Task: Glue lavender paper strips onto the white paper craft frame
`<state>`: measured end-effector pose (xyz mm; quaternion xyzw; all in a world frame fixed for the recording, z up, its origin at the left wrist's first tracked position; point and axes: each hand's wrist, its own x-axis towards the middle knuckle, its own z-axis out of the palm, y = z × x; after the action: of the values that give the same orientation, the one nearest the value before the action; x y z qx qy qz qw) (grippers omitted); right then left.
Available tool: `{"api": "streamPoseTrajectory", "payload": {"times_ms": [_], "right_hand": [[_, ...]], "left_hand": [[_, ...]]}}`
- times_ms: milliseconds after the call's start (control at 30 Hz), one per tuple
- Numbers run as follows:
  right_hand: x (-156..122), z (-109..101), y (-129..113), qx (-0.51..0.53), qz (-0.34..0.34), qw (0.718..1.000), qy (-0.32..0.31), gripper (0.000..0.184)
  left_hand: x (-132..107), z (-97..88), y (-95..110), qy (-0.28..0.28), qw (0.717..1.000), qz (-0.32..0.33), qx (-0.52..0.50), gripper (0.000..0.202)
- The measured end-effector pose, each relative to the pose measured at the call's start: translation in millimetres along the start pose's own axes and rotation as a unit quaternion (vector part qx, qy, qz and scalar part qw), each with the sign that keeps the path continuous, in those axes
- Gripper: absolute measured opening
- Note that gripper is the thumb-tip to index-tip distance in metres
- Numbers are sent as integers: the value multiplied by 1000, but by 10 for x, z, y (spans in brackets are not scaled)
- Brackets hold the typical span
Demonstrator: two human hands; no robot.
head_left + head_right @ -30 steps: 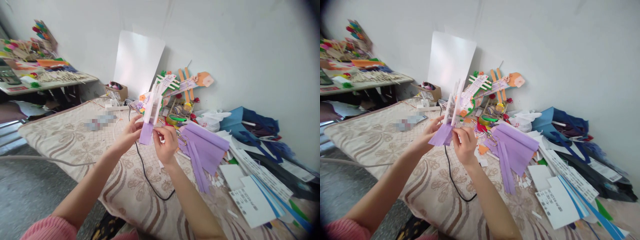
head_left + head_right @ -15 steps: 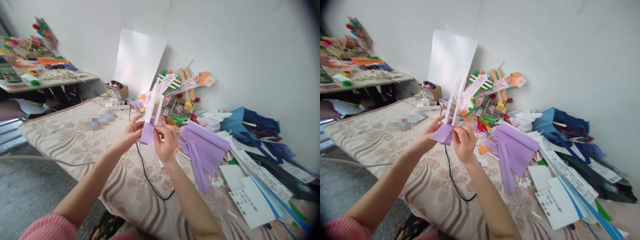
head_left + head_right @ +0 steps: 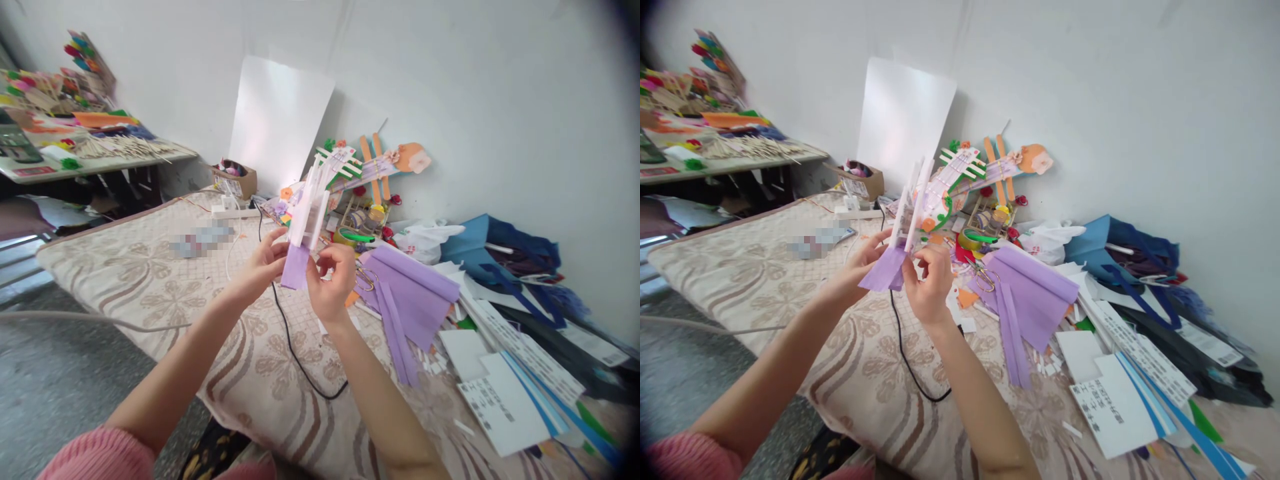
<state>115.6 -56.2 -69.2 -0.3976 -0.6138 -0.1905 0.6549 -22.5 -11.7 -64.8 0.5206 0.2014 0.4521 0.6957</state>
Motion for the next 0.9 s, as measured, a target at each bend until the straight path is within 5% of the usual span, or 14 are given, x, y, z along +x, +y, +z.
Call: {"api": "streamPoseTrajectory", "payload": {"times_ms": [633,900], "right_hand": [[-79,61,-25,72,98,992,-15,22],[-120,58,-87,104,142,984,-34,18]], "left_hand": [[21,-63,-38,-2,1000,5,20,73],[-59,-47,-22,45,990,41,129,73]]}}
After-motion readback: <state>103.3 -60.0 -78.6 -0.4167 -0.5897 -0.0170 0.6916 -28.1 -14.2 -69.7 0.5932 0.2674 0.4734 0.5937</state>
